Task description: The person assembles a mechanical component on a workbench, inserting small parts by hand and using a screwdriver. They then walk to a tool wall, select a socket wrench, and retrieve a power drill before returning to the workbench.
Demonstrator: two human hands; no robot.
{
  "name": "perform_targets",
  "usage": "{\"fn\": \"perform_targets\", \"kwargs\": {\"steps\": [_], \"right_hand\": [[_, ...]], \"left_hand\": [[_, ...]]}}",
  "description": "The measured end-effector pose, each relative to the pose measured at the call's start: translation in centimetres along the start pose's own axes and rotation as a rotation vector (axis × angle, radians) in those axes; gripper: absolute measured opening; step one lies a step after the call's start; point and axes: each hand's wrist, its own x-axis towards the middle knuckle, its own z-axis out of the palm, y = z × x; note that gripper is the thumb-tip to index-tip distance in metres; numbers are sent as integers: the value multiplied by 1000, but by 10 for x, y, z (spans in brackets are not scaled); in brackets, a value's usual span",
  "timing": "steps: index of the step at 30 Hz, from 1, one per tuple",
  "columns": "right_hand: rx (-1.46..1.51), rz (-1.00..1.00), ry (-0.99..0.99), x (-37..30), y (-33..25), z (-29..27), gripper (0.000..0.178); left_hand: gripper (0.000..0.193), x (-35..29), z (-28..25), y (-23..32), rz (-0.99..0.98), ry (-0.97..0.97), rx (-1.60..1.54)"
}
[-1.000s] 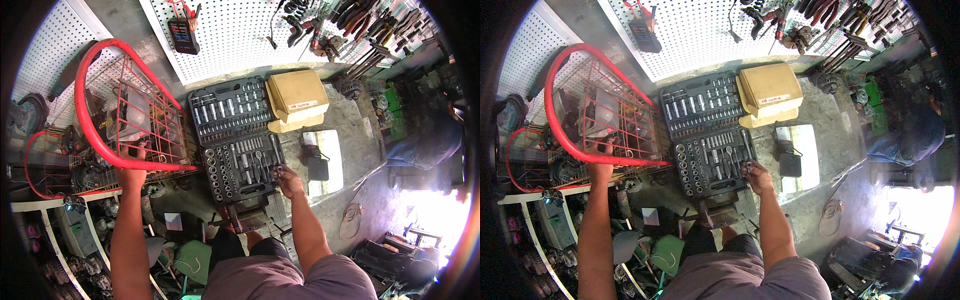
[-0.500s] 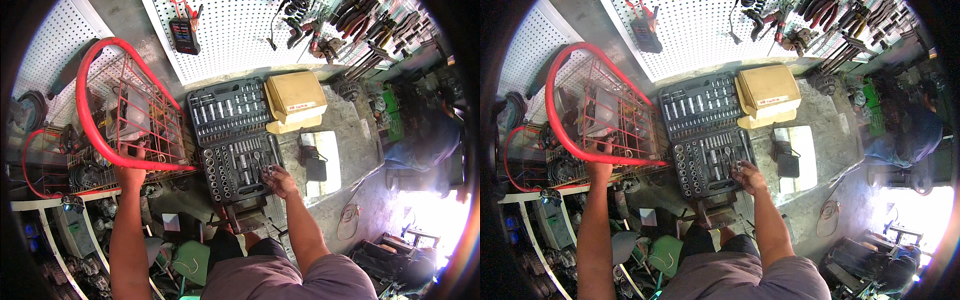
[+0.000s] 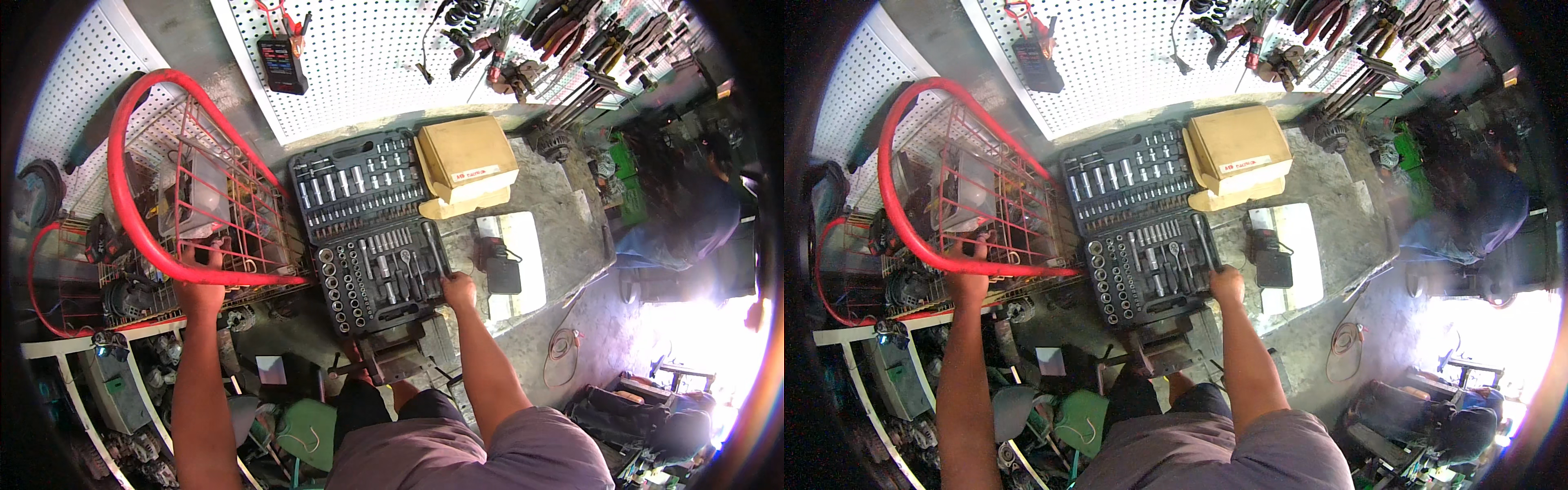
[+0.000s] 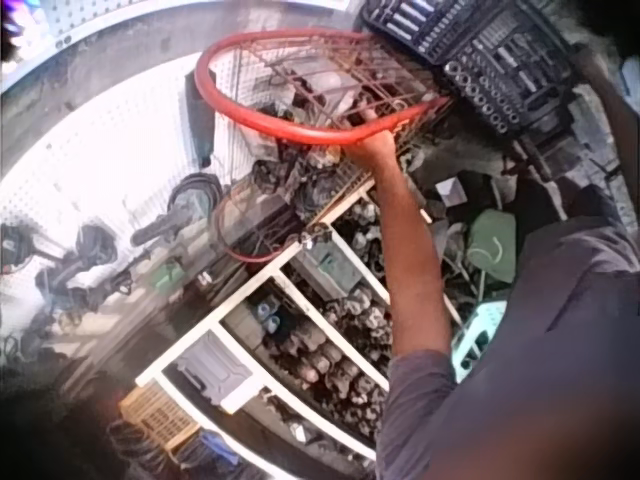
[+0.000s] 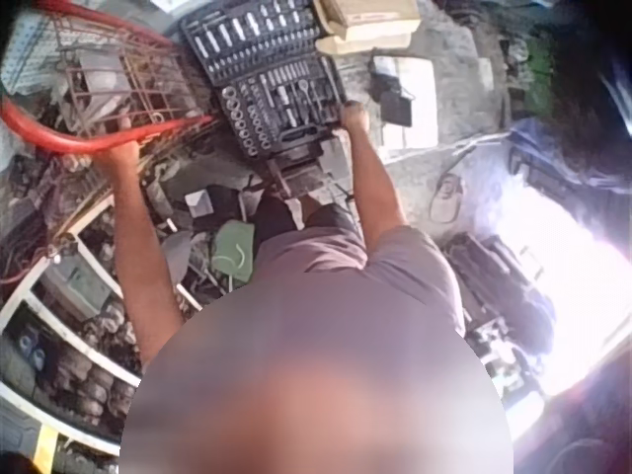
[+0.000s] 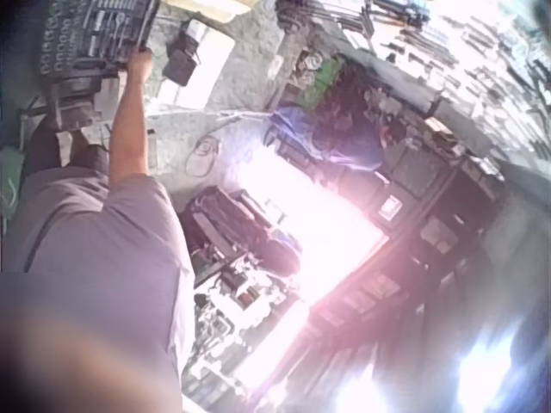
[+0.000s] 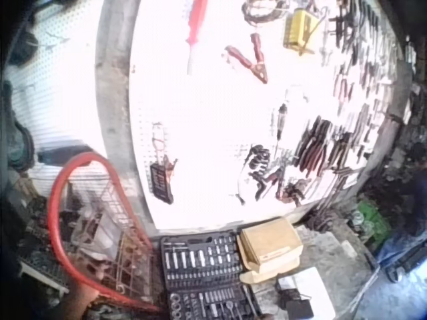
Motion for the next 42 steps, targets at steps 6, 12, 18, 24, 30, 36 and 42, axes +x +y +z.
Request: {"fn": "perform_targets", "kwargs": {"steps": [6,12,18,24,30,36,42], "right_hand": [[-296,-36,-95,7,-14,9,32],[-243,33,-70,10,-34,13,39],[-22,-129,-122,11,-26,-13,43],[60,-228,-14,-8,-13,12,41],[-24,-229,-10,-12,-9,36,33],[102,-238,24,2,-19,32,36],[-49,-280,-135,31,-44,12,44]], "left_hand": [[62,3,5,-9,-82,-55,60],[64,2,4,-9,-67,-59,-21],[65,0,1,-5,-62,-49,54],[61,1,3,-7,-53,-36,-23],[60,3,8,-16,-12,-43,-47],[61,2,5,-12,-67,-67,9],[57,2,0,-3,-53,-73,-89]]}}
